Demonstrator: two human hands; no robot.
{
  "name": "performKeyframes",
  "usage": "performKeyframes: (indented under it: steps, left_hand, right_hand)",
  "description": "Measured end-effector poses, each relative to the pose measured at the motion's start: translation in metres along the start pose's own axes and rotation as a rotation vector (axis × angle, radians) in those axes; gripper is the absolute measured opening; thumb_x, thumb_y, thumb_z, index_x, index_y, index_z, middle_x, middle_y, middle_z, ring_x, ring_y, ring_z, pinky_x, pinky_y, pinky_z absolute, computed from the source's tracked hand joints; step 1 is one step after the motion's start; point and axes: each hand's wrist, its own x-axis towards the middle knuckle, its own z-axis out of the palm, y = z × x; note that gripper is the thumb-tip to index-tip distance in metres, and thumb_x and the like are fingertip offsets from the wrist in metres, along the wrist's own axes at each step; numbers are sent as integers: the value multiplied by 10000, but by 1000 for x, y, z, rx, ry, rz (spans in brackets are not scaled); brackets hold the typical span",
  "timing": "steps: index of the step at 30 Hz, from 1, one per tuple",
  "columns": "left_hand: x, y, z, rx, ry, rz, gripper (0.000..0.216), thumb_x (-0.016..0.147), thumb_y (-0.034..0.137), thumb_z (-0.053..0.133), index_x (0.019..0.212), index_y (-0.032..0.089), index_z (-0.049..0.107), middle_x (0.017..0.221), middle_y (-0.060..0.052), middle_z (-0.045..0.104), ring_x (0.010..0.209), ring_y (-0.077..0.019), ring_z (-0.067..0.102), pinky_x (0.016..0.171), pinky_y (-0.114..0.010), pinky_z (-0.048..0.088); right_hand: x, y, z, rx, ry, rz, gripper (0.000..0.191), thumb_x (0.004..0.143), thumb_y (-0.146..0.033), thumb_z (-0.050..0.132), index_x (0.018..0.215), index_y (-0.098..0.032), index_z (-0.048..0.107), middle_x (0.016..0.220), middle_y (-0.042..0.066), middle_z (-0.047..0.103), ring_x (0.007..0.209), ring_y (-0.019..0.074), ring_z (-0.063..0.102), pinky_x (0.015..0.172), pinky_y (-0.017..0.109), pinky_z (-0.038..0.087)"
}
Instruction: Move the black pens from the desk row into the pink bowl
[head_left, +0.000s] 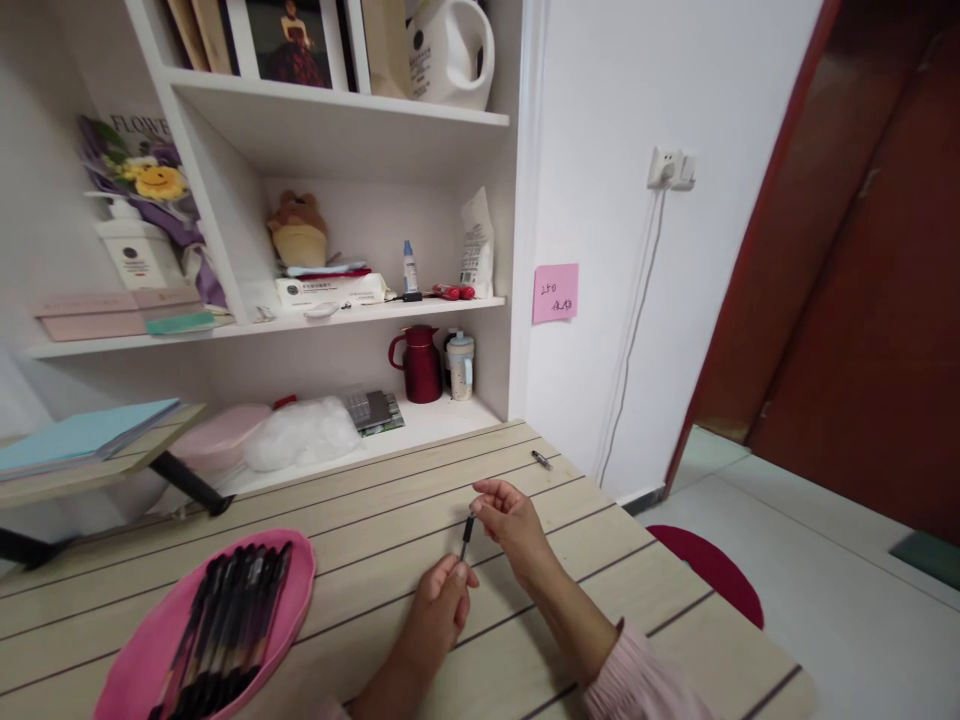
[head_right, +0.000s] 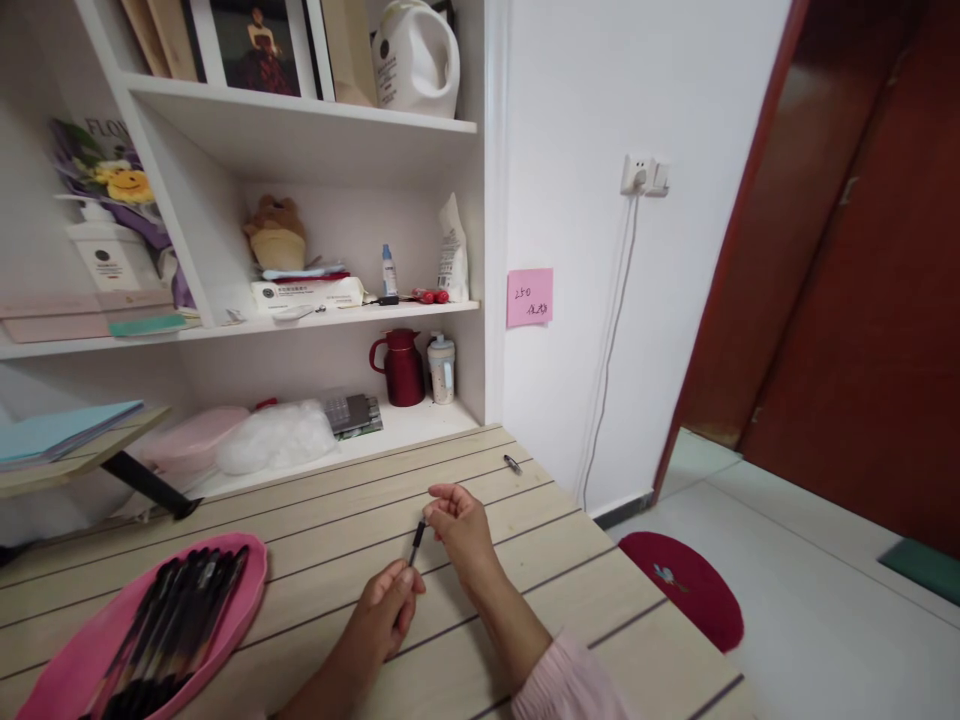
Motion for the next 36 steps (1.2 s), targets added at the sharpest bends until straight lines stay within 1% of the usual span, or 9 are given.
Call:
performKeyframes:
  steps: [6,16,19,22,26,30,36]
  left_hand:
    - [-3,3,2,-9,-9,10,427,693,614,492,704,187,471,339,122,332,267,-22,142,317,-184,57]
    - [-4,4,3,38,0,22,408,703,596,494,692,190,462,343,120,333,269,-27,159,323,-194,74]
    - [-4,5,3,41,-9,27,402,715,590,483,706,188,467,356,118,334,279,-28,164,327,-192,79]
    - [-5,5,2,39,11,22,407,710,594,488,705,188,466,367,117,325,294,-29,163,332,-189,75]
    - [-7,6,3,18,20,11,418,697,603,499,700,187,466,380,115,319,306,-28,164,341,-187,70]
    - [-9,9,4,29,27,-11,410,697,598,502,706,189,471,384,110,336,308,-30,167,343,-188,75]
    - [-10,9,4,38,38,11,391,709,578,502,694,189,473,389,107,335,313,-33,185,342,-189,89]
  right_hand:
    - [-2,1,1,21,-15,-6,369,567,-290,708,880,-165,560,641,-33,553,450,46,377,416,191,270]
    - [-1,1,0,-12,-24,22,361,541,-307,725,831,-168,563,573,-68,480,409,36,339,403,201,232]
    - [-2,1,-1,-10,-51,45,358,546,-303,725,838,-164,570,563,-72,469,408,33,335,401,195,224]
    - [-3,0,-1,-7,-85,64,353,543,-310,730,832,-164,589,552,-76,459,407,29,326,401,193,220]
    - [-5,-3,-2,-56,-128,89,340,543,-342,735,807,-155,630,543,-60,491,430,40,361,415,196,232]
    - [-5,-5,-4,-81,-167,129,329,576,-408,708,765,-145,650,500,-52,490,424,48,370,409,201,208]
    - [-3,2,-5,-85,-150,126,306,553,-413,725,662,-161,591,470,-71,461,398,42,343,402,199,195]
